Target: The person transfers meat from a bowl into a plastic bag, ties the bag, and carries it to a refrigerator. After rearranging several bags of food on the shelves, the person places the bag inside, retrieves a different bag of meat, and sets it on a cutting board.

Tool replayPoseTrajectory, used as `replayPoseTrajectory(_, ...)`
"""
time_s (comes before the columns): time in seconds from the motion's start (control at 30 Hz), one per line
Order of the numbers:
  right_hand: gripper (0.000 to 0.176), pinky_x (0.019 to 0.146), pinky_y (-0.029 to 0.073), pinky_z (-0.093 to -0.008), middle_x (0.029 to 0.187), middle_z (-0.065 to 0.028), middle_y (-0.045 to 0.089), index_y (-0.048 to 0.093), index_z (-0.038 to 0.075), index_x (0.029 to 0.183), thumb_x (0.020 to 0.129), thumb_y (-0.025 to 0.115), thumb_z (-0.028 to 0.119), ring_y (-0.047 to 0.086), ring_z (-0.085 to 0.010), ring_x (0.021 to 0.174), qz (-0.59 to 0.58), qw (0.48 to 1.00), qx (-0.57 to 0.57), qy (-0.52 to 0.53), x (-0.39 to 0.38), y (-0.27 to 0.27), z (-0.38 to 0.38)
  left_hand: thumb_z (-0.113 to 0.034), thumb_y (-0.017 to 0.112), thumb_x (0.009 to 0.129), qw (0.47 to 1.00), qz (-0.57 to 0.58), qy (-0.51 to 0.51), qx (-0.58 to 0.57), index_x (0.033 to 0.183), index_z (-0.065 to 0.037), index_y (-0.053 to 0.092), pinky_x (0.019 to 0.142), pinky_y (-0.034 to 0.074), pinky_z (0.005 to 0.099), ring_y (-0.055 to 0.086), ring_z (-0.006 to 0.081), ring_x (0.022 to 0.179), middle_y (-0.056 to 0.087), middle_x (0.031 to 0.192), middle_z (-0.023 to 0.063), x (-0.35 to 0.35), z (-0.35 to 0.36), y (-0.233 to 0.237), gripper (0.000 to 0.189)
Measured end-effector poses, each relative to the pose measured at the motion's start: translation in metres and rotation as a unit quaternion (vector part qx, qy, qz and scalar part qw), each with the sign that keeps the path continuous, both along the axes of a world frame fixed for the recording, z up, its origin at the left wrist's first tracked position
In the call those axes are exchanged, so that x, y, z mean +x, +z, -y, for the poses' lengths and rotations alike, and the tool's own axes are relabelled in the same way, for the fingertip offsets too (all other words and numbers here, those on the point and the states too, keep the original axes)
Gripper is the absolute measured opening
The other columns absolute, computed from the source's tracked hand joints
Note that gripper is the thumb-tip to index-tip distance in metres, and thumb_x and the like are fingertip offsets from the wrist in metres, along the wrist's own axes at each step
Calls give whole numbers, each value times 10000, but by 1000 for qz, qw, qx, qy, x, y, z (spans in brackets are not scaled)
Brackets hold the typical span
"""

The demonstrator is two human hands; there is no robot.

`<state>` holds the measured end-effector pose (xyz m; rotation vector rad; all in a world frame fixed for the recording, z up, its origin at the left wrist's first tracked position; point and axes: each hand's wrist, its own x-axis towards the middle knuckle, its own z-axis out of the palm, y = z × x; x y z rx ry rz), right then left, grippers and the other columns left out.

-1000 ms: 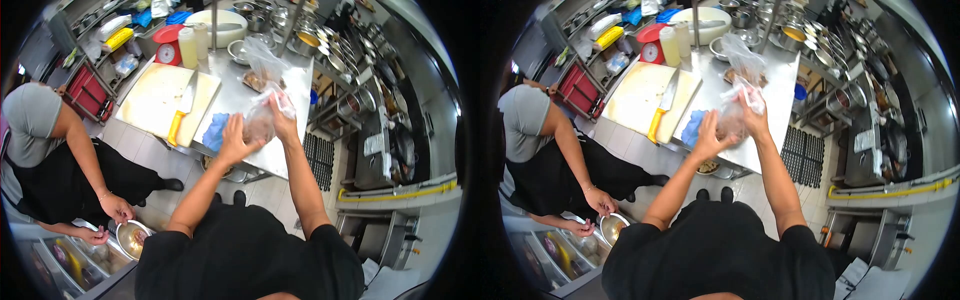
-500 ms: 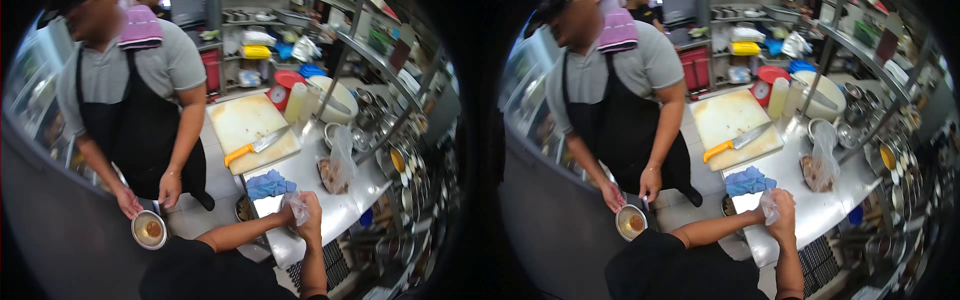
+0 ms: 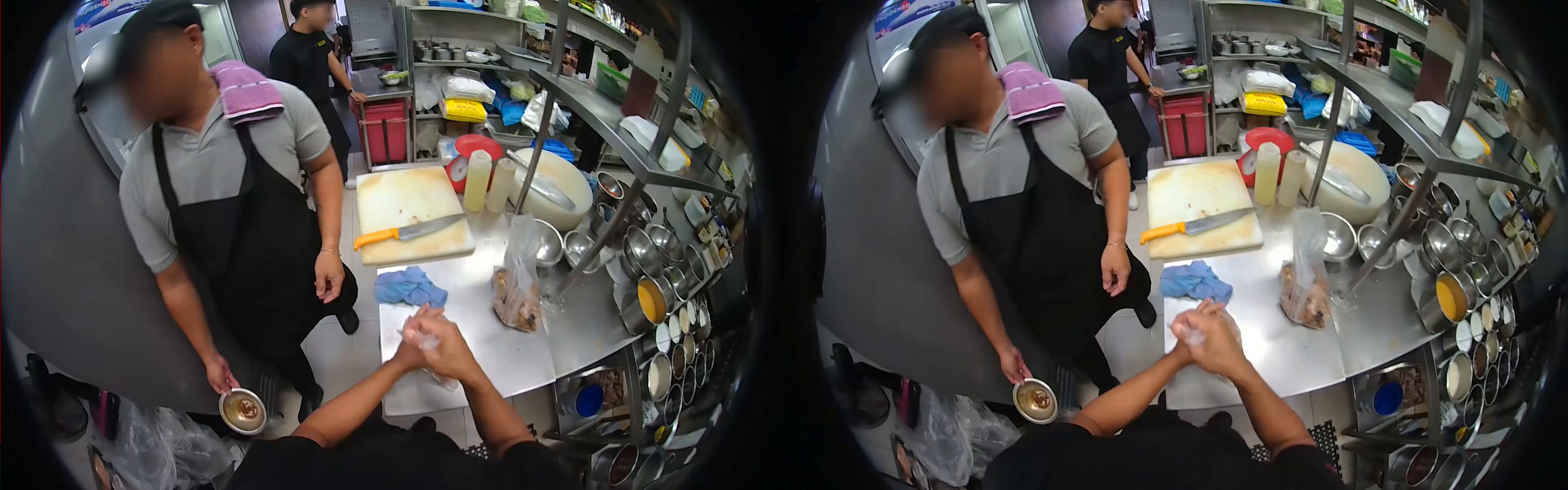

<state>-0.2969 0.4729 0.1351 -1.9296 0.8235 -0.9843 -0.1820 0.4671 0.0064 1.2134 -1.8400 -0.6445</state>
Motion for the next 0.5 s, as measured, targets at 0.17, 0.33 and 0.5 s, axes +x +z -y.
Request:
replayPoseTrajectory(0.17,160,710,463,-280,789,-60,632,625,17,890,883,632,177,581,-127,757,48,994,87,50,-19,16,12,-237,657,771,999,-50,20,-3,1283,-54,472,1109,160,492,351,345,1305,468,1325,151,-27,-8,5,574)
replayPoseTrajectory(0.33,173,741,448,-233,808,-18,633,624,4,924,868,670,161,567,-74,804,100,986,128,38,-57,35,6,-233,619,787,996,54,61,45,1330,-39,420,1100,130,558,248,355,1351,359,1387,213,-39,-24,31,610)
replayPoseTrajectory(0.5,474,847,434,-299,1208,-62,534,481,45,1299,907,628,268,521,-152,1069,317,946,56,33,-136,-22,28,-223,538,784,976,193,22,-94,1330,-88,459,1070,158,586,289,391,1318,387,1392,195,-16,19,-90,567)
